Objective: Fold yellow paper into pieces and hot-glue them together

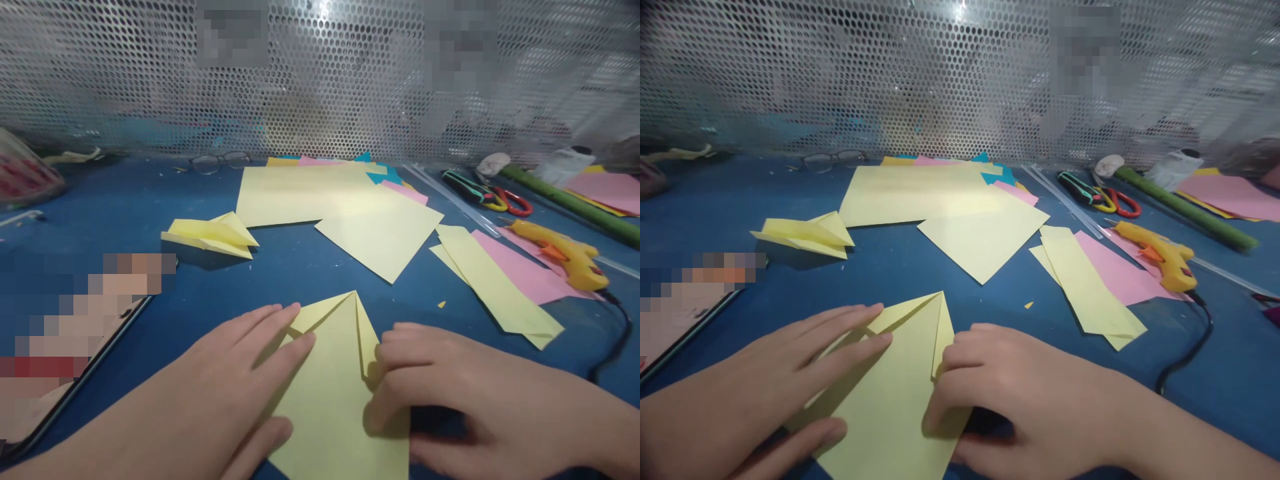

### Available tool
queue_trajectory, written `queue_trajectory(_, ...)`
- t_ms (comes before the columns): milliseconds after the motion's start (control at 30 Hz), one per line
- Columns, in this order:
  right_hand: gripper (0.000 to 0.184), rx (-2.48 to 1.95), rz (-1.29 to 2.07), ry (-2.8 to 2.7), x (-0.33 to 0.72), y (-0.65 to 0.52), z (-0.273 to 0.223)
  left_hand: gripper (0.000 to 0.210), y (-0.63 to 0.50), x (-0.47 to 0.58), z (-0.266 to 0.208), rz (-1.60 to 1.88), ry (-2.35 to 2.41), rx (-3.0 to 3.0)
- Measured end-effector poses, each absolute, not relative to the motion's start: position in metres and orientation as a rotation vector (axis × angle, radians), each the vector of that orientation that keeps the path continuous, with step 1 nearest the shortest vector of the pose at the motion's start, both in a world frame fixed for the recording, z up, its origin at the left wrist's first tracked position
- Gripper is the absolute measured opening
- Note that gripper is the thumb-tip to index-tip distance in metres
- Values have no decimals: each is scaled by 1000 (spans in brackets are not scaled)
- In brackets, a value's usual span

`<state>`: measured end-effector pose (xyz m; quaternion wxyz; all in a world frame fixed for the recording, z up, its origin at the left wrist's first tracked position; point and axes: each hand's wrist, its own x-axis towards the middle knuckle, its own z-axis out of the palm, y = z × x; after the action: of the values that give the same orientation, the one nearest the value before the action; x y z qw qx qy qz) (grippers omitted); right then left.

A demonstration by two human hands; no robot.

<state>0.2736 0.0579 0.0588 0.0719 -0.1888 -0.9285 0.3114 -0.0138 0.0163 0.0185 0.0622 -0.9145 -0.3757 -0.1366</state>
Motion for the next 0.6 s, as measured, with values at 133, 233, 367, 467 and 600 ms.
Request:
queue_trajectory(133,15,-517,912,-2789,271,57,55,57,18,-14,27,-238,-1142,-2791)
queue_trajectory(233,6,-514,931,-2743,270,56,53,51,19,-16,25,-308,-1100,-2770)
queue_trajectory(367,10,-564,1006,-2636,270,54,50,46,16,-18,21,-263,-1063,-2818)
queue_trajectory(467,10,-651,1039,-2616,267,50,50,57,12,-17,20,-213,-1063,-2842)
queue_trajectory(600,13,-858,1044,-2583,260,42,54,64,5,-17,11,-291,-1011,-2829)
